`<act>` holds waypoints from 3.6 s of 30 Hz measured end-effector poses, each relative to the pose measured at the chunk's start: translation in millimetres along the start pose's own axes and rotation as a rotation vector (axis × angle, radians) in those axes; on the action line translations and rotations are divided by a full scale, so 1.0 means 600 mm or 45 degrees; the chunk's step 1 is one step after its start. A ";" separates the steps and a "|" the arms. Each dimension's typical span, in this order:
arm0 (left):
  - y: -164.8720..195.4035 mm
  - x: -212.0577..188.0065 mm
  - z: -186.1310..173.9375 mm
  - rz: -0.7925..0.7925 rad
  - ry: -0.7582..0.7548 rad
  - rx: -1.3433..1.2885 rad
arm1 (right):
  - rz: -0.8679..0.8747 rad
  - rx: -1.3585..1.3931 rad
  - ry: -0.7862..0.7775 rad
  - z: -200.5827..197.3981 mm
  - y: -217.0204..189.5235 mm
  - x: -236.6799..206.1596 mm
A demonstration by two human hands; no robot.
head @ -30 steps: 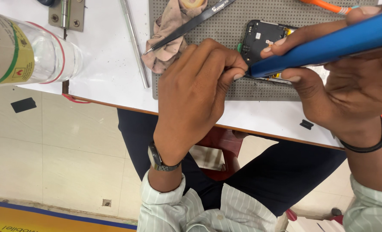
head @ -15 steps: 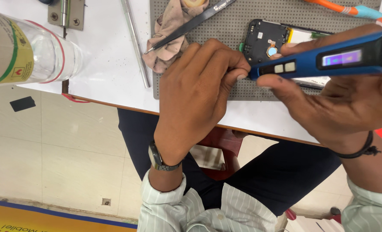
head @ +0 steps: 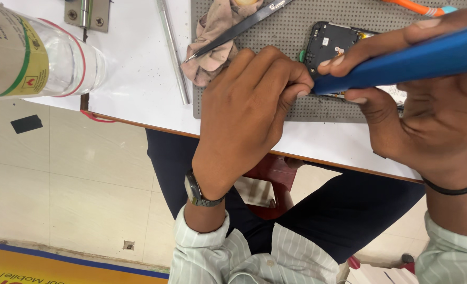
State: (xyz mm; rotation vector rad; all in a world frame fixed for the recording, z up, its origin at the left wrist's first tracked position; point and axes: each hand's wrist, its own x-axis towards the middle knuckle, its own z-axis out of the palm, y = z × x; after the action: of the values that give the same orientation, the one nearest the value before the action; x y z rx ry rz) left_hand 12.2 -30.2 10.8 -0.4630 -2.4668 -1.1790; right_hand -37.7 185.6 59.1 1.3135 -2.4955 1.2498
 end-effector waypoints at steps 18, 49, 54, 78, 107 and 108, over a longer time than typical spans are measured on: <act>-0.002 -0.001 0.002 -0.008 -0.023 0.005 | -0.004 -0.283 0.062 -0.002 -0.025 -0.002; -0.015 0.000 0.003 -0.125 0.046 -0.389 | 0.286 0.667 0.149 -0.025 0.134 -0.141; -0.017 -0.004 0.004 -0.141 0.029 -0.463 | 0.316 0.587 0.272 -0.011 0.136 -0.186; -0.017 0.000 0.004 -0.143 -0.005 -0.388 | 0.079 0.347 0.188 -0.019 0.029 -0.096; -0.007 0.039 0.000 0.124 -0.021 -0.056 | 0.248 0.500 0.336 -0.023 0.032 -0.076; -0.006 0.044 0.005 0.150 0.004 0.008 | 0.240 0.444 0.351 -0.019 0.031 -0.073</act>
State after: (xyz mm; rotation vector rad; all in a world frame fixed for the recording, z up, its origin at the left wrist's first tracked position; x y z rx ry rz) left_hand -13.4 -26.5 18.5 -0.5960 -2.4040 -1.1236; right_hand -26.6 227.9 37.8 0.8879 -2.3206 1.8339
